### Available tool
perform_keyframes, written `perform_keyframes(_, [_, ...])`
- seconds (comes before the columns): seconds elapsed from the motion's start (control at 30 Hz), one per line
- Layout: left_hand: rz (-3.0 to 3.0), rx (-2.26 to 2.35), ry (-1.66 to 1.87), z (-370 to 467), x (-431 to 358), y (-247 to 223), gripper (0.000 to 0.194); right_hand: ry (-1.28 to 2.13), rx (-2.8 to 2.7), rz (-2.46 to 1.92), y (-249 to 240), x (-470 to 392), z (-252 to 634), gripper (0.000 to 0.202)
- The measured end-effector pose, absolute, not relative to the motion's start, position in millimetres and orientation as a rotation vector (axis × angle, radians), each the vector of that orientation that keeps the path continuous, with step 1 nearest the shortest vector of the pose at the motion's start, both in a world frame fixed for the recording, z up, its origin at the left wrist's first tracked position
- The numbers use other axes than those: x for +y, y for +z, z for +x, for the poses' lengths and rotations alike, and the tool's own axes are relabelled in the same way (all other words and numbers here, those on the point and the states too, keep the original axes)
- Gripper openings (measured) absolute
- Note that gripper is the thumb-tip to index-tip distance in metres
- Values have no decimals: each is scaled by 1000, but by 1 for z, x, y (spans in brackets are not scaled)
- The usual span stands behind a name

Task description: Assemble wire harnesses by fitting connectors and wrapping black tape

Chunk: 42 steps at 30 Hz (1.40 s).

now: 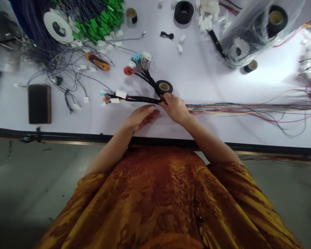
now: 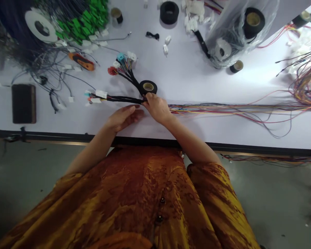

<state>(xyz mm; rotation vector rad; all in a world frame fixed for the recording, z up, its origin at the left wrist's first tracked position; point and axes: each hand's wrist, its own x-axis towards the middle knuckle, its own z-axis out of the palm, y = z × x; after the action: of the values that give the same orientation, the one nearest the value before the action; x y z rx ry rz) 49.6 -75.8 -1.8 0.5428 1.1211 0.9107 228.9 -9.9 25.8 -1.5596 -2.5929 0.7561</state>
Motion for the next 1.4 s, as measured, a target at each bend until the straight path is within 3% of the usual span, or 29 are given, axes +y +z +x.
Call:
perform_keyframes(0.13, [349,1077,1148,59,-56,-11,21,812,-2569,-1417,24,-15,238,31])
perform_keyframes(0.4, [364,1091,1120,60,-50,-15,14,763,-2604,-1406,11,-21,240,35])
perform_keyframes(0.73, [544,1056,1102,59,-49,-18,25,782,-2741,-1267,25,-14,245,33])
perform_keyframes(1.03, [828,1245,1228,63,-58,-28,43,530,-2824,-1408,14,-12,231,35])
perform_keyframes(1.4, [745,1326,1365,72,-51,-27,29,427,-2747,-1472,16,-7,241,32])
